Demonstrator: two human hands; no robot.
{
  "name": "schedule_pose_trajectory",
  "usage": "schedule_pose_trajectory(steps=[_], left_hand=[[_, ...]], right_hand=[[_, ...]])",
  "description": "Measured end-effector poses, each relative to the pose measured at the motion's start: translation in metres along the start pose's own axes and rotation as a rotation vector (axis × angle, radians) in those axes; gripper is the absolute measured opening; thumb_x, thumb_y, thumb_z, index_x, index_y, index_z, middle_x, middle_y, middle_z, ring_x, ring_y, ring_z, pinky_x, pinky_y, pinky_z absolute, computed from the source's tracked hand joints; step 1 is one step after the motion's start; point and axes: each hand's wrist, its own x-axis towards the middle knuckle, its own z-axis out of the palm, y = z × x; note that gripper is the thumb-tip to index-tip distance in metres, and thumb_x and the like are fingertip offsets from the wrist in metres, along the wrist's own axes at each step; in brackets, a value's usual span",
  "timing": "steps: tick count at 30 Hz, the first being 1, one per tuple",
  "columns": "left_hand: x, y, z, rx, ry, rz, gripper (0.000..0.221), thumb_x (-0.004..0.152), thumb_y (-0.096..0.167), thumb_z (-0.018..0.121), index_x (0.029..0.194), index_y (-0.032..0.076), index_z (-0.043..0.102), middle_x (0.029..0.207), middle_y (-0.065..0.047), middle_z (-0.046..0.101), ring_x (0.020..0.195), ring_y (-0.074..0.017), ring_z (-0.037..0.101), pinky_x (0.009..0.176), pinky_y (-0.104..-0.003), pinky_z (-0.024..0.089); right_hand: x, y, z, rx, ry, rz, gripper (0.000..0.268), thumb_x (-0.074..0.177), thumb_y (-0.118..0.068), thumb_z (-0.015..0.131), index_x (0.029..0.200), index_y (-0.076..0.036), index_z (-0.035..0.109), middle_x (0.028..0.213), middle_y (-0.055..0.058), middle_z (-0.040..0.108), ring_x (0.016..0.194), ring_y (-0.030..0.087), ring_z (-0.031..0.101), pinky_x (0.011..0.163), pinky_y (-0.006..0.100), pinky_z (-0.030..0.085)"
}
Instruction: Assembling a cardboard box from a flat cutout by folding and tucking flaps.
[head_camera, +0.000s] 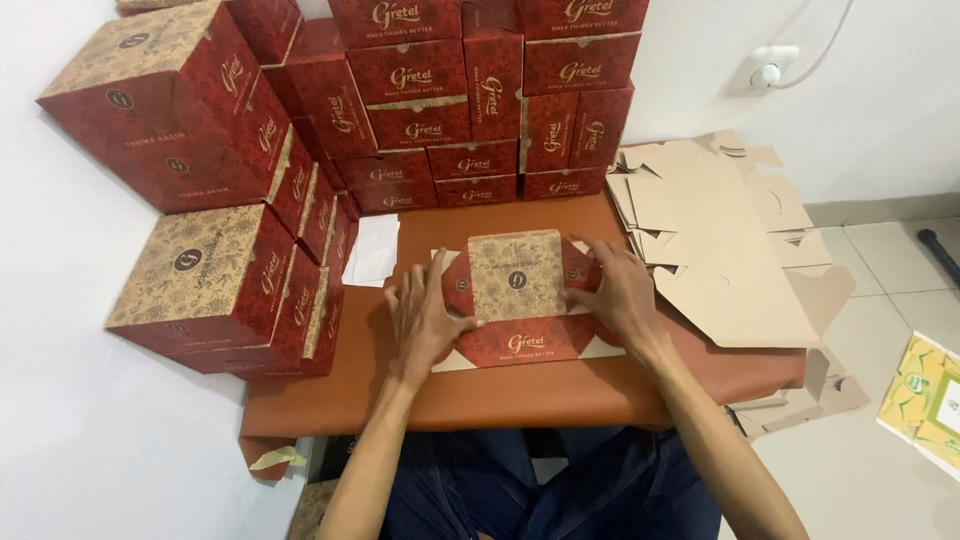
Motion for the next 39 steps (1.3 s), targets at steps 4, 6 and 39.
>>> schedule_pose_trajectory(steps=[4, 6, 39], left_hand=[[0.015, -0.031, 0.023, 0.119, 0.113, 0.039, 0.097, 0.06, 0.056, 0.1, 0.141, 0.02, 0.062, 0.115, -0.005, 0.064, 0.116, -0.0272, 0.057, 0.107, -0.059, 0.03], [0.023, -0.045, 0.029, -0.077, 0.145, 0.129, 0.061, 0.069, 0.052, 0.098, 0.117, 0.023, 0.074, 0.101, 0.003, 0.066, 0.102, -0.0201, 0.062, 0.1, -0.048, 0.037], [-0.066, 0.004, 0.026, 0.176, -0.219, 0.331, 0.056, 0.102, 0.05, 0.052, 0.145, 0.016, 0.065, 0.152, -0.012, 0.064, 0.147, -0.0285, 0.054, 0.125, -0.064, 0.019]], right_hand=[[0.018, 0.017, -0.006, 0.418, 0.043, 0.028, 0.09, 0.069, -0.015, 0.099, 0.151, -0.023, 0.063, 0.1, 0.012, 0.073, 0.107, 0.038, 0.075, 0.106, 0.055, 0.053], [0.02, 0.017, -0.012, 0.424, 0.069, -0.059, 0.054, 0.073, -0.01, 0.098, 0.122, -0.001, 0.076, 0.102, 0.022, 0.079, 0.1, 0.044, 0.078, 0.092, 0.052, 0.062], [-0.039, -0.046, -0.058, 0.2, -0.575, -0.357, 0.065, 0.073, -0.027, 0.054, 0.129, -0.007, 0.08, 0.137, 0.019, 0.075, 0.14, 0.038, 0.061, 0.126, 0.051, 0.038]])
